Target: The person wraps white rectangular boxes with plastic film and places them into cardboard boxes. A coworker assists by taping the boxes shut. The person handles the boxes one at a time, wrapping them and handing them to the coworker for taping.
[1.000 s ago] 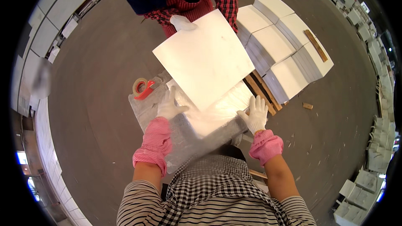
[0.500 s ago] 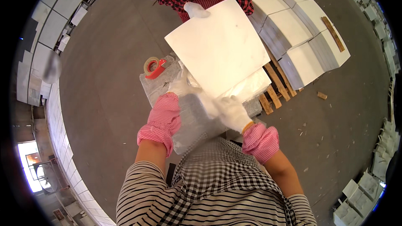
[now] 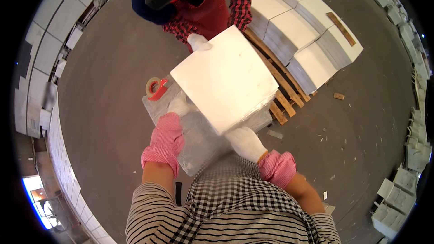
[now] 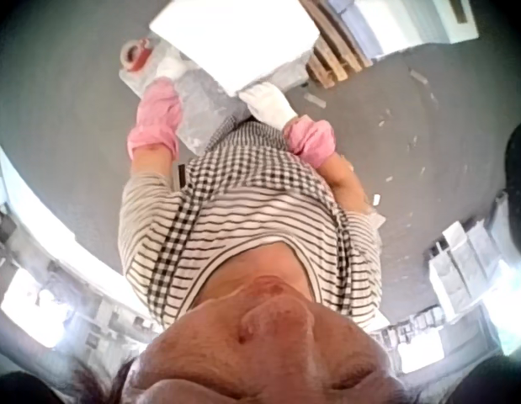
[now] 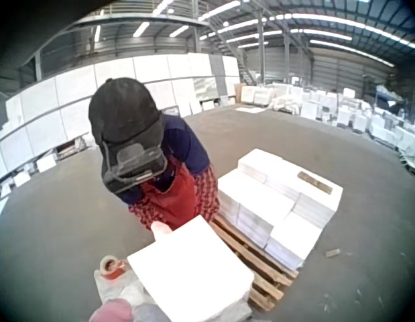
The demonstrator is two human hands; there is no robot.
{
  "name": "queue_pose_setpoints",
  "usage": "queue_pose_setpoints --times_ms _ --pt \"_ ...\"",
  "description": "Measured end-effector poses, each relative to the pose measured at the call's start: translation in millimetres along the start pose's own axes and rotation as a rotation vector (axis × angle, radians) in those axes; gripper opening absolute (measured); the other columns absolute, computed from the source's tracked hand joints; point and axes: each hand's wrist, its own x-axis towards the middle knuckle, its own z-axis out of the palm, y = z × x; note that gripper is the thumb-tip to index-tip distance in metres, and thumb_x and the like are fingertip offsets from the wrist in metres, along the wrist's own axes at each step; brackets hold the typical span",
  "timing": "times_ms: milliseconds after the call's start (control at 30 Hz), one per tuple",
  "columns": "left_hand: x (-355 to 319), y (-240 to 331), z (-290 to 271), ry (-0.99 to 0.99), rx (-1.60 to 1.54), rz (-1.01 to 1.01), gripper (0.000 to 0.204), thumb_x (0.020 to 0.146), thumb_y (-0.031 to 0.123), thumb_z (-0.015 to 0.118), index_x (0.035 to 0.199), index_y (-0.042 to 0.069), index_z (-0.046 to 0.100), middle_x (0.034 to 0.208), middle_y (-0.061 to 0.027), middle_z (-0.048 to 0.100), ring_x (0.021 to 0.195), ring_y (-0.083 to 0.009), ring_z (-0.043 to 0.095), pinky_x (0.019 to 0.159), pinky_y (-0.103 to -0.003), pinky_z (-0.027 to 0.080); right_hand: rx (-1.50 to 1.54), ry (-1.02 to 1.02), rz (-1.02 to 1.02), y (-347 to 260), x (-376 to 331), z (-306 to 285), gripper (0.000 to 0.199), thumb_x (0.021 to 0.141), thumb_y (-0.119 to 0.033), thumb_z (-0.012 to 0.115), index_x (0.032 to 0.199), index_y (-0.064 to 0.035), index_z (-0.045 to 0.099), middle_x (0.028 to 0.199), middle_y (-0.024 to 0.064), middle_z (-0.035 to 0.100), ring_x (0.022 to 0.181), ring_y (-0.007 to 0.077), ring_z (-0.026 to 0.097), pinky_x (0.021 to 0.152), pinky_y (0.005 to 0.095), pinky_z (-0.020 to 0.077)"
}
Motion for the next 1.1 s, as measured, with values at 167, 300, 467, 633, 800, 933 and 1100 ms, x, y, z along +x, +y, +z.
queue_pose_setpoints --times_ms 167,300,467,633,800,933,1100 --pt "-27 9 -1 0.027 0.012 -0.117 0.106 0.077 0.034 0.089 0.165 0.008 0.035 0.15 -0.026 0.061 0.14 -0.0406 0.057 0.116 -0.045 0.046 0.074 0.139 0.165 -1 -69 4 0.012 0.09 -0.011 0.062 0.098 -0.0073 0.069 0.089 0.016 0.072 0.088 0.0381 0.069 0.081 0.0525 0.0539" --pt "-56 -60 35 0.304 0.002 -0.116 0.092 0.089 0.029 0.078 0.167 0.009 0.034 0.15 -0.0285 0.059 0.139 -0.0428 0.057 0.115 -0.046 0.047 0.102 0.339 0.209 -6 -133 24 0.01 0.091 -0.015 0.064 0.097 -0.0089 0.069 0.085 0.015 0.072 0.083 0.0375 0.07 0.077 0.0523 0.0546" --pt "-92 5 80 0.449 -0.265 -0.306 0.07 0.104 0.027 0.063 0.163 -0.001 0.037 0.159 -0.0279 0.051 0.151 -0.0413 0.045 0.126 -0.044 0.035 0.048 0.318 0.337 14 -189 61 0.018 0.091 -0.019 0.066 0.106 -0.0111 0.073 0.089 0.0141 0.074 0.086 0.0348 0.072 0.077 0.0497 0.0572" --pt "-88 43 132 0.562 -0.193 -0.251 0.078 0.105 0.042 0.061 0.162 -0.006 0.037 0.165 -0.0308 0.04 0.157 -0.044 0.034 0.131 -0.046 0.025 0.139 0.14 0.465 22 -186 33 0.03 0.094 -0.022 0.068 0.119 -0.0081 0.074 0.108 0.0168 0.077 0.104 0.0405 0.071 0.093 0.0504 0.0573" --pt "-75 90 153 0.7 0.186 0.004 0.087 0.097 0.049 0.068 0.16 -0.005 0.041 0.169 -0.0306 0.033 0.16 -0.0475 0.022 0.132 -0.056 0.017 0.412 0.334 0.65 58 -162 12 0.036 0.101 -0.026 0.064 0.129 -0.0036 0.072 0.116 0.0183 0.078 0.111 0.0371 0.073 0.099 0.0444 0.0564" --pt "-78 150 136 0.536 0.28 0.261 0.082 0.089 0.047 0.072 0.152 -0.001 0.051 0.162 -0.0268 0.042 0.156 -0.0454 0.029 0.128 -0.058 0.023 0.829 0.6 0.824 160 -138 18 0.04 0.104 -0.031 0.067 0.125 0.0027 0.069 0.106 0.0107 0.075 0.094 0.0291 0.07 0.087 0.0401 0.0555" --pt "-75 182 124 0.338 0.296 0.138 0.06 0.086 0.045 0.074 0.127 0.004 0.063 0.137 -0.02 0.056 0.133 -0.0392 0.048 0.114 -0.055 0.038 1.437 0.626 1.041 221 -58 -33 0.023 0.106 -0.038 0.067 0.096 -0.0167 0.067 0.084 -0.0038 0.061 0.075 0.0052 0.058 0.061 0.0244 0.0395"
